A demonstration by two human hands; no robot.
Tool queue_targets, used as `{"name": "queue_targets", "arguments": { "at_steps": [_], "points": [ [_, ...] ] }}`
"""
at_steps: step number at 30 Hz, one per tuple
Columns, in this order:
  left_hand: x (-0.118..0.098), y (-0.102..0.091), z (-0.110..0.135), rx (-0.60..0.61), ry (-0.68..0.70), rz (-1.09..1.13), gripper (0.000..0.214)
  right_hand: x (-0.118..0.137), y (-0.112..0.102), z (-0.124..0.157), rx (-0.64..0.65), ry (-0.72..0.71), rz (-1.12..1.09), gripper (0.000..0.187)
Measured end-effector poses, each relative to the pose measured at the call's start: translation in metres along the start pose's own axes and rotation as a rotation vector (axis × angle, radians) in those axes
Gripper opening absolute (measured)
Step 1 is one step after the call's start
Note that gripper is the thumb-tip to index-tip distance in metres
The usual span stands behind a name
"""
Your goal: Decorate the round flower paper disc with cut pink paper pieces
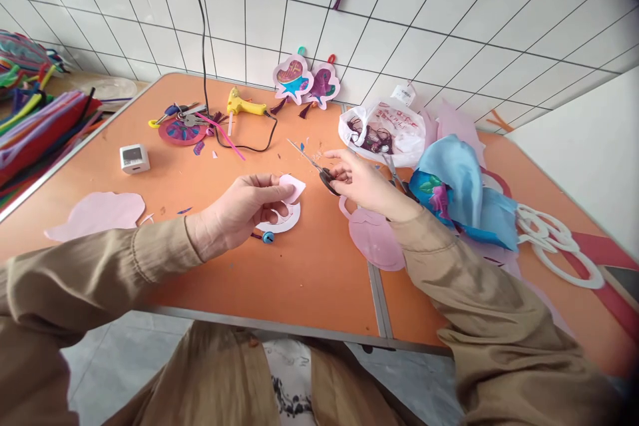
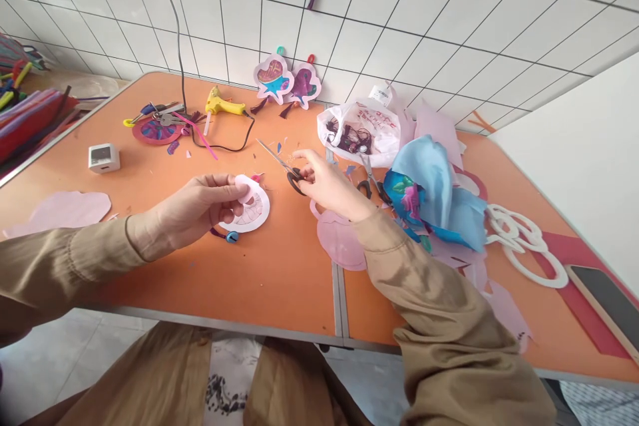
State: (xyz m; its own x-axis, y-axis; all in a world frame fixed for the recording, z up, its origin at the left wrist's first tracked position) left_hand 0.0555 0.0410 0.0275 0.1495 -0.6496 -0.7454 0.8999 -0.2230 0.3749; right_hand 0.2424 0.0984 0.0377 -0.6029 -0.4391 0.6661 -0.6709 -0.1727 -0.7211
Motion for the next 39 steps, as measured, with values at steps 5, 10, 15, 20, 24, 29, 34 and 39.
{"name": "queue_targets", "arguments": {
  "at_steps": [5,10,15,20,24,29,34,39],
  "points": [
    [0.007,0.003,0.000,0.014,0.005,-0.026,0.023,0.001,0.010,0.020,-0.009,0.081,-0.573,0.056],
    [0.011,0.016,0.001,0.048,0.060,-0.194,0.023,0.031,0.014,0.040,-0.138,0.100,-0.680,0.031],
    [0.019,0.019,-0.007,-0.011,0.072,-0.335,0.019,0.042,0.019,0.050,-0.278,0.107,-0.674,0.033],
    [0.027,0.021,-0.011,-0.034,0.045,-0.446,0.014,0.049,0.030,0.051,-0.228,0.102,-0.640,0.045],
    [0.027,0.024,-0.010,-0.045,0.031,-0.521,0.016,0.058,0.031,0.053,-0.201,0.102,-0.582,0.046],
    [0.016,0.023,0.001,-0.010,0.128,-0.481,0.020,0.053,0.030,0.057,-0.324,0.048,-0.664,0.046],
    [0.009,0.021,0.018,-0.022,0.233,-0.499,0.022,0.046,0.026,0.064,-0.481,0.035,-0.715,0.049],
    [0.015,0.028,0.020,-0.013,0.293,-0.487,0.020,0.053,0.026,0.066,-0.518,0.020,-0.698,0.050]
  ]
}}
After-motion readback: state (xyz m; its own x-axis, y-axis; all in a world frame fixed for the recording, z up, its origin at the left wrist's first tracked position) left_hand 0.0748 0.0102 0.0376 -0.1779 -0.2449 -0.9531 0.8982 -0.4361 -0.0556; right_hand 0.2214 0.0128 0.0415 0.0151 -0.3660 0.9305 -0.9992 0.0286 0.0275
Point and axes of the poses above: each hand's wrist, its own z-axis away from the middle knuckle, its own y-axis out of the palm, x = y × z, the point moved 9 cm from there along -z, towards the middle knuckle, and after that the axes turned 14 degrees about -y, right-handed, at the moved point
